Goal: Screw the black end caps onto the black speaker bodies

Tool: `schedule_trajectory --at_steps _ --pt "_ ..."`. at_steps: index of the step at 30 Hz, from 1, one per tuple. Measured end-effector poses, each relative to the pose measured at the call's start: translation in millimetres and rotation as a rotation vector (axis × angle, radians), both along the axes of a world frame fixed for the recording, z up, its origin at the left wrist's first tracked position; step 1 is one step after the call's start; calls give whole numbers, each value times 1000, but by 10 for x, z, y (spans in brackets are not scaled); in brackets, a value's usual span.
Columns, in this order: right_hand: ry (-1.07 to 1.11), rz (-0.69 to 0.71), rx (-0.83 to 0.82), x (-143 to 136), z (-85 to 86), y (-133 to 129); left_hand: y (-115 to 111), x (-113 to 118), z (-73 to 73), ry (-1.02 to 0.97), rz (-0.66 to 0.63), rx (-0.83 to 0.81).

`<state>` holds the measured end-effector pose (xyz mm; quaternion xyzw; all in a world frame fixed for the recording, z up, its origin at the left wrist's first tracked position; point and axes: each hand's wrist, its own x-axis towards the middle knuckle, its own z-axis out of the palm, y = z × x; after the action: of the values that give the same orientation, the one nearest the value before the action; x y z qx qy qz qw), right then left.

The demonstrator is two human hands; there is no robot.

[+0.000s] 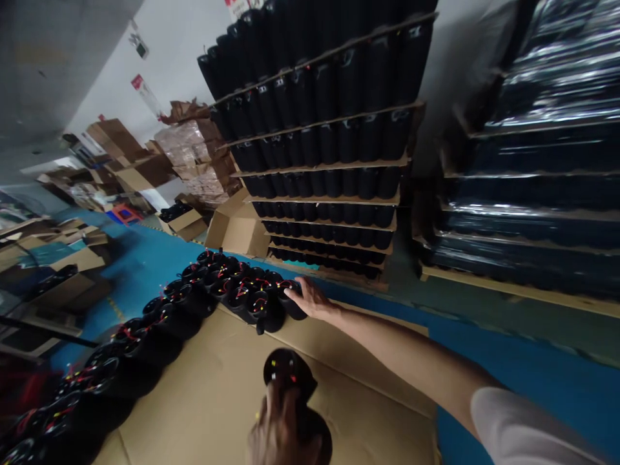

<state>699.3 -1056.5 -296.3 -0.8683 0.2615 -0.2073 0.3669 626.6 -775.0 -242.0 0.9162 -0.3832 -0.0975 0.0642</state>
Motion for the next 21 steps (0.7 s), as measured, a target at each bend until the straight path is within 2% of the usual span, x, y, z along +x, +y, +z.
schedule_trajectory --at_steps 4,7,14,17,21 --pt "33 -38 152 -123 -87 -40 -555 533 6 7 -18 23" --pt "41 -30 235 -153 -128 -38 -796 795 -6 0 -19 38" --pt "4 43 280 -261 -208 87 -913 1028 -85 -19 5 64" --pt "-11 79 212 -296 -221 58 -921 1065 -100 -43 25 65" --pt "-35 209 46 -225 -165 -77 -943 1066 -120 -66 24 62"
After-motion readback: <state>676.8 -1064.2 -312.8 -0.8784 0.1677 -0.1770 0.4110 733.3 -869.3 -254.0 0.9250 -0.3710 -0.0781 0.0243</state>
